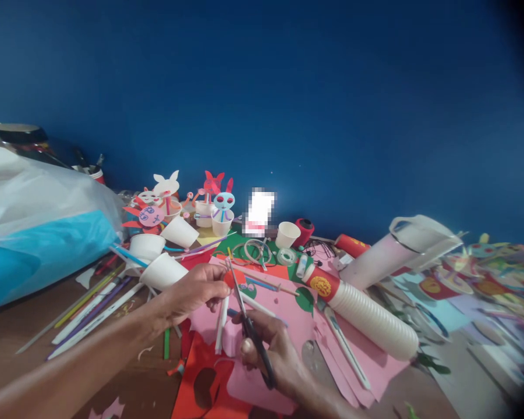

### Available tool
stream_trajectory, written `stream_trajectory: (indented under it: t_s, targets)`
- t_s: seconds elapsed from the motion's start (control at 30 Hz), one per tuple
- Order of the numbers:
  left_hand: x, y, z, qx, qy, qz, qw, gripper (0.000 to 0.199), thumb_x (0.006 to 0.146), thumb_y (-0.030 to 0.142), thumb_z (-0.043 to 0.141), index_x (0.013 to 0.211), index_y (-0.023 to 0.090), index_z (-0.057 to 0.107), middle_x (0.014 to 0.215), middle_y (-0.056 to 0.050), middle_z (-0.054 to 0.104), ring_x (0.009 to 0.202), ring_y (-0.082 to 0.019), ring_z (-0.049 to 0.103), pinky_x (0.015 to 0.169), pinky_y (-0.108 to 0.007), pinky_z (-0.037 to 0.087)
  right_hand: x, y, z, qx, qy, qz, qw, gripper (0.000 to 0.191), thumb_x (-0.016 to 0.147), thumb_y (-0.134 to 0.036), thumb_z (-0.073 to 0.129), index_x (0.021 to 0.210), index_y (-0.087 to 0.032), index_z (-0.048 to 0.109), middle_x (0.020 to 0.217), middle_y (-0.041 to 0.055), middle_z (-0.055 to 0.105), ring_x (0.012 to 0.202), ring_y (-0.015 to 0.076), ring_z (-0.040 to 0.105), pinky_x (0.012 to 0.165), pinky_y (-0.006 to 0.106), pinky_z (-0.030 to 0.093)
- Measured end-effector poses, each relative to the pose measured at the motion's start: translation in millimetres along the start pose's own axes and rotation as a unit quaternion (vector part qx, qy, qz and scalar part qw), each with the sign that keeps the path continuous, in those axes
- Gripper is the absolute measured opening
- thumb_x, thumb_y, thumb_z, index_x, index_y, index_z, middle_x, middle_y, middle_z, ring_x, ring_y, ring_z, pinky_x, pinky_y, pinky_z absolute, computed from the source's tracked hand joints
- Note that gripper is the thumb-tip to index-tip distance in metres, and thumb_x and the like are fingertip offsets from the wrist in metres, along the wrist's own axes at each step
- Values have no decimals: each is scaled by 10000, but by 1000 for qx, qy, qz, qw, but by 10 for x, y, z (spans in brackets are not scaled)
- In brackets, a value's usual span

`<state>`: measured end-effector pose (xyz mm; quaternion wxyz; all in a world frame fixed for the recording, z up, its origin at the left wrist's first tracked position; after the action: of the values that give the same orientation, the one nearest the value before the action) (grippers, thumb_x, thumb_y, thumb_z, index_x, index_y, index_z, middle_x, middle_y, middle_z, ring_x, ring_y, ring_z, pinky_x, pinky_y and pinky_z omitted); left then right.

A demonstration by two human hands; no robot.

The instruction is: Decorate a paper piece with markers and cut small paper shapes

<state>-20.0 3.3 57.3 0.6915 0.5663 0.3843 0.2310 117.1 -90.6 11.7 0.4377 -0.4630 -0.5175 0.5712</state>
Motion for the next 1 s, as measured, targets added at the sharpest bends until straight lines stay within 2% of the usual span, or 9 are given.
stream_trajectory:
  t_s: [0.23, 0.37, 0.67, 1.0]
  targets:
    - [3, -16, 16, -27, -13, -13, 999, 63, 641, 194, 547, 617, 139, 528, 491, 57, 452, 436, -58, 398, 460, -201, 354, -1, 20, 7, 17, 21, 10, 1000, 392, 651, -380, 682, 942, -137, 582, 559, -32, 488, 418, 53, 426, 400, 173, 387]
    - [-15, -3, 51, -51, -27, -10, 998, 110, 673, 239, 566, 647, 135, 541, 534, 48, 478, 451, -56, 415, 478, -205, 364, 1, -11, 17, 21, 29, 8, 999, 414, 654, -403, 670, 944, -124, 575, 537, -32, 484, 417, 54, 418, 401, 171, 365]
    - [3, -51, 85, -71, -1, 7, 997, 70, 677, 193, 559, 659, 125, 551, 556, 38, 504, 455, -54, 438, 484, -203, 366, 5, -50, 28, 30, 27, -3, 999, 500, 652, -506, 635, 949, -112, 555, 531, -27, 476, 415, 58, 412, 398, 175, 351]
    - [21, -64, 82, -83, 15, 3, 996, 84, 683, 200, 563, 664, 120, 545, 558, 29, 509, 456, -54, 445, 473, -197, 355, 18, -9, 11, 36, 27, -5, 999, 492, 639, -488, 655, 948, -119, 556, 548, -31, 473, 421, 57, 414, 393, 173, 368]
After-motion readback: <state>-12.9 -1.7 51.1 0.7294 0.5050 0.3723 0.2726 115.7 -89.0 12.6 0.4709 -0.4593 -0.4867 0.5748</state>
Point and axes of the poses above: each hand's wrist, its own x-axis towards the middle knuckle, its own z-axis out of the palm, y = z × x, the point moved 3 cm from there along x, towards the middle knuckle
